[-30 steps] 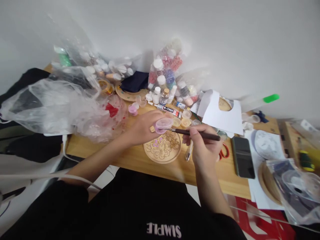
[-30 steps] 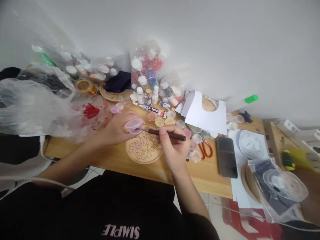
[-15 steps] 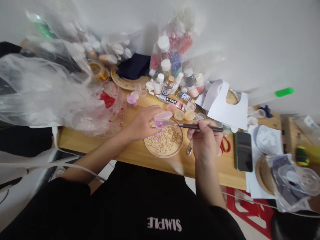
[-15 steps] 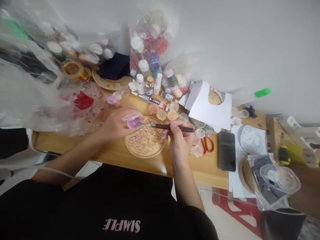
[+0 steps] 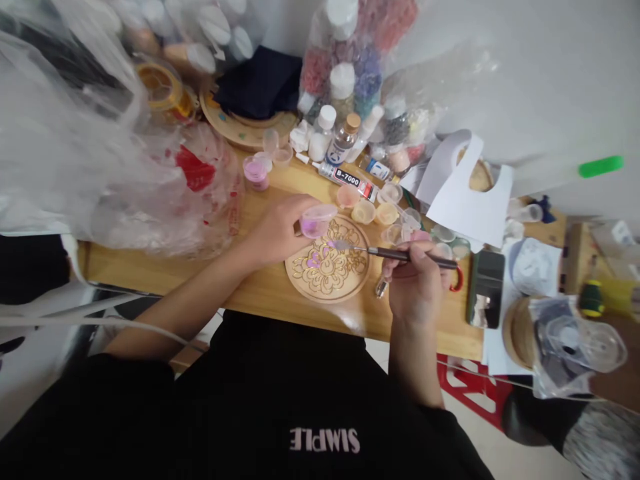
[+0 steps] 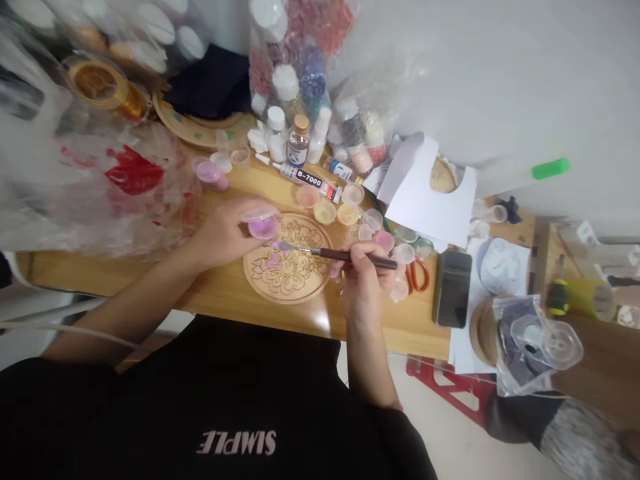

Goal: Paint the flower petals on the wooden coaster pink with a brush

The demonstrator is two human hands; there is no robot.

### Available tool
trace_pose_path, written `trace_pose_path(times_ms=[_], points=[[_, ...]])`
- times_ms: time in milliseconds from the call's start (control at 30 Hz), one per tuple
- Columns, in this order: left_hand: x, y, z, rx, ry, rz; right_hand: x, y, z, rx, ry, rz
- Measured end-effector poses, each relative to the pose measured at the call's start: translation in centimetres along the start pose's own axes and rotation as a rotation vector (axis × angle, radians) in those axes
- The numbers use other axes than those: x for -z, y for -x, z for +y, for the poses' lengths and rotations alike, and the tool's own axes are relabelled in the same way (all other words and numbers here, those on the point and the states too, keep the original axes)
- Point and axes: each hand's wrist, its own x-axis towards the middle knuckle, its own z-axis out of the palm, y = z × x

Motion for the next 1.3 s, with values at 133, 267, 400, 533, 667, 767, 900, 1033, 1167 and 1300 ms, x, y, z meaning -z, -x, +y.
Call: trace_pose_path(times_ms=[133, 267, 400, 533, 667, 767, 900, 1033, 1167, 1300], points=[[-0.2, 0.0, -0.3, 0.094, -0.048, 0.028, 1.1, 0.7, 0.7, -0.045, 0.045, 0.010], [-0.2, 0.1, -0.3, 0.080, -0.038, 0.027, 1.6, 1.2, 1.3, -0.027, 0.104, 0.048], [-0.3, 0.2, -0.4, 0.088, -0.042, 0.038, 1.8, 1.6, 1.5, -0.016, 0.190, 0.029], [-0.6, 0.3, -0.6, 0.078, -0.013, 0.055, 1.7, 1.7, 1.6, -0.005, 0.266, 0.006], [-0.6, 0.2, -0.6, 0.091, -0.012, 0.062, 1.5, 1.7, 1.6, 0.026, 0.308, -0.006], [-0.5, 0.2, -0.5, 0.090, -0.013, 0.067, 1.3, 1.6, 1.5, 0.049, 0.334, 0.001], [-0.4, 0.3, -0.4, 0.057, -0.058, 0.063, 1.4, 1.6, 1.4, 0.056, 0.361, 0.017], [-0.3, 0.3, -0.4, 0.051, -0.098, 0.064, 1.6, 1.7, 1.3, 0.049, 0.358, 0.011], [-0.3, 0.3, -0.2, 0.060, -0.103, 0.045, 1.6, 1.8, 1.2, 0.042, 0.352, 0.003], [-0.2, 0.2, -0.1, 0.090, -0.101, 0.036, 1.3, 1.7, 1.2, 0.061, 0.326, 0.001]])
